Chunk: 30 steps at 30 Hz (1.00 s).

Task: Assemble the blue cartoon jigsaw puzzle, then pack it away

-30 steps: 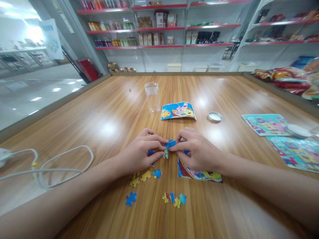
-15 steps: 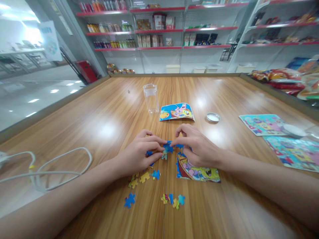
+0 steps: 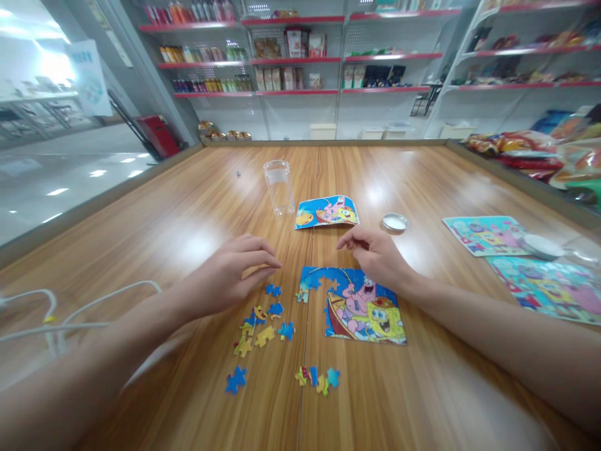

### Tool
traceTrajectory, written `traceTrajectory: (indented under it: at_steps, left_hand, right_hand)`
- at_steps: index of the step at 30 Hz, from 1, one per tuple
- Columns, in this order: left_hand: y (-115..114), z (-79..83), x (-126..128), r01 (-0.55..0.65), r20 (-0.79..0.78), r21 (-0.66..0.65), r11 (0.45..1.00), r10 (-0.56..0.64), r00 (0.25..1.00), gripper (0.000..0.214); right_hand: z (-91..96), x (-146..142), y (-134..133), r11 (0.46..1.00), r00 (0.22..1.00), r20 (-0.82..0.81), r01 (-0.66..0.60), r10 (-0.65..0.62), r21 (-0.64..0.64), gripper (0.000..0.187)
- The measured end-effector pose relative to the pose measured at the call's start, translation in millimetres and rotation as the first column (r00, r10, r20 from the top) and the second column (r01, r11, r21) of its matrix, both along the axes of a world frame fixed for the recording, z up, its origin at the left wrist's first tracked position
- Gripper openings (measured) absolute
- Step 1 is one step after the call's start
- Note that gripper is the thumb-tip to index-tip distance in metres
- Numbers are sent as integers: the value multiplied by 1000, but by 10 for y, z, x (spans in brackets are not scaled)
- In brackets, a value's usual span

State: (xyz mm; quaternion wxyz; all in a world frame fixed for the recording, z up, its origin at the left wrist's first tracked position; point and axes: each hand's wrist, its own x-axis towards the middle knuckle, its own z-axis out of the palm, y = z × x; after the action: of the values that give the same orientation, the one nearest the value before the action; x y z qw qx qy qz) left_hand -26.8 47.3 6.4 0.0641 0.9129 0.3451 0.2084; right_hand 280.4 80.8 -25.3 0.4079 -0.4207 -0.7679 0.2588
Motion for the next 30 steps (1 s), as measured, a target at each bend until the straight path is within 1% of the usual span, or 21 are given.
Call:
traceTrajectory:
  at_steps: [2,5,7,11,16,20,25,27,29,30]
  left_hand:
    - [36,21,-91,17,-90,-25,1000,-19,996,13]
    - [59,46,-167,37,-161,-131,991,-58,985,17]
    - [55,64,-174,49,-163,-201,978,-83,983,17]
    - [18,77,-118,59,-136,-287,956,-101,986,11]
    - [-28,56,-55,29,-109,-379,925,-76,991,8]
    - [-44,53,-34,12,-102,-409,912,-59,993,5]
    - [-76,28,5,-80,-115,-442,893,32,993,12]
    - [-101,7,54,-94,-70,-428,899,71,995,13]
    - [-135,-17,138,-95,28,-370,924,113,993,10]
    - [-154,-29,193,-97,87,-326,940,132,987,8]
  right_hand:
    - [-6,3,-1,1000,1000,-16,16,-17,-27,32]
    - [-8,8,-11,1000,1000,-3,20,-20,-13,28]
    - [-5,8,-18,1000,1000,16,19,-19,5,26]
    - [8,1,-31,998,999,50,15,-18,56,26]
    - [15,-8,-41,994,998,61,1,-8,109,27]
    - [26,-16,-37,991,998,66,-2,-7,136,27]
    - [72,-47,-44,976,997,73,-14,-2,217,22]
    - [112,-77,-81,964,997,71,-45,28,260,18]
    - [167,-119,-140,955,992,85,-110,90,277,12]
    - [195,-143,-173,952,986,99,-155,133,263,9]
